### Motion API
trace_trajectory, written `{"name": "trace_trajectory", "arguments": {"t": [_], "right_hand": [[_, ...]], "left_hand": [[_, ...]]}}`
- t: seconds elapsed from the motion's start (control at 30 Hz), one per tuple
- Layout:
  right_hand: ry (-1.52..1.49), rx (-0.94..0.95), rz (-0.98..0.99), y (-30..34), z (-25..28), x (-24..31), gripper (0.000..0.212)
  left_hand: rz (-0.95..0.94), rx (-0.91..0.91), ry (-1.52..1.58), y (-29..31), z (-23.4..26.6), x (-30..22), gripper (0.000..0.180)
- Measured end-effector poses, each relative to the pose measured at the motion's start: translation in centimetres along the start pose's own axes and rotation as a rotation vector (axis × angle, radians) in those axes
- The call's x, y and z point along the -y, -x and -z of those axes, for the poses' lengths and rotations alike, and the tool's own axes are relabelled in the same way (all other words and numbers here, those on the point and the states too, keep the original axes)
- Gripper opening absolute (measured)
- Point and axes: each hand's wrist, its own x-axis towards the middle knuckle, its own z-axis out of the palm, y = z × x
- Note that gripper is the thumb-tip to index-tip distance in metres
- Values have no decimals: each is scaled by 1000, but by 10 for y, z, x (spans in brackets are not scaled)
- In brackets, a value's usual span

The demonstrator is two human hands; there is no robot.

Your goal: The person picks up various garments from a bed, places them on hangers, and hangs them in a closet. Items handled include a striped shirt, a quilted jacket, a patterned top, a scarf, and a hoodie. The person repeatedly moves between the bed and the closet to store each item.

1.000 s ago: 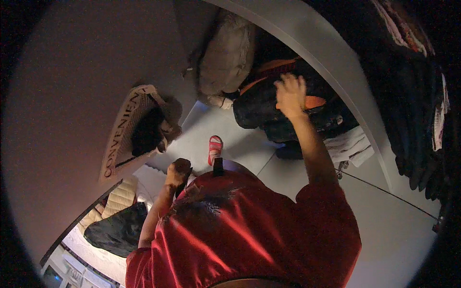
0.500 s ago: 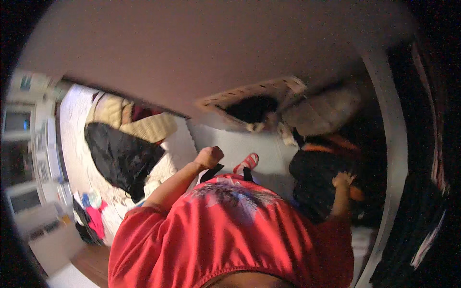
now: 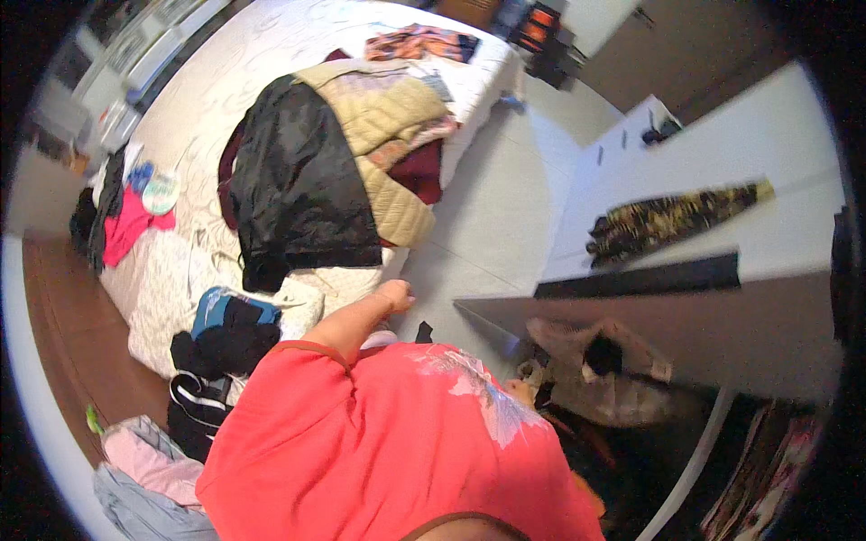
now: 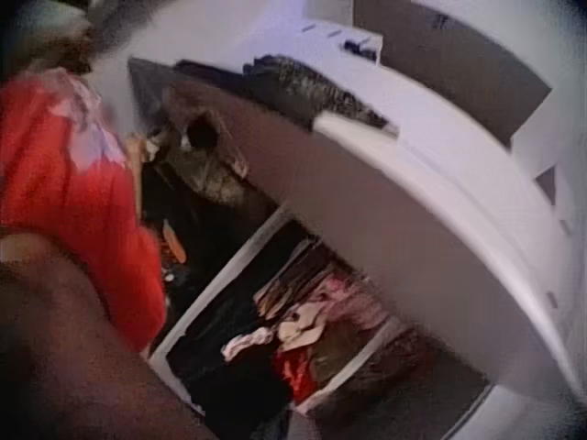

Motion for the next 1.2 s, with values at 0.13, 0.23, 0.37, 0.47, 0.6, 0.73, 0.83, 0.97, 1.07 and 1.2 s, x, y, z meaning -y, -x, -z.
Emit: {"name": "trace_trajectory", "arguments": {"t": [0.13,0.23,0.37,0.47,0.6,0.73,0.83,0.97,1.07,1.2], "right_hand": [[47,123,80,-37,7,94,31],[92,238,147,-48,20,160,35],[195,371,147,-79,29,205,36],[327,433,161,-102,28,219,33],[275,446,181,-101,39,278,28],[315,481,189,-117,32,294,25],[310,476,158,-120,29,304,23],[340,459,141,-125,30,317,25],[421,456,183,-125,29,322,22],[384,456,158,-121,25,323,25]], "left_hand": [[358,-220,131,9,-16,136,35],[584,-297,297,45,-15,189,36],[748,-291,521,93,-10,208,34],[808,-357,588,93,-32,228,31],[954,-774,674,89,-17,244,22],[865,-1262,360,94,25,311,9],[1007,-1167,401,95,57,371,18],[1110,-805,448,89,83,417,43],[1119,-705,739,69,92,429,65],[1091,-778,929,59,98,424,53]]}}
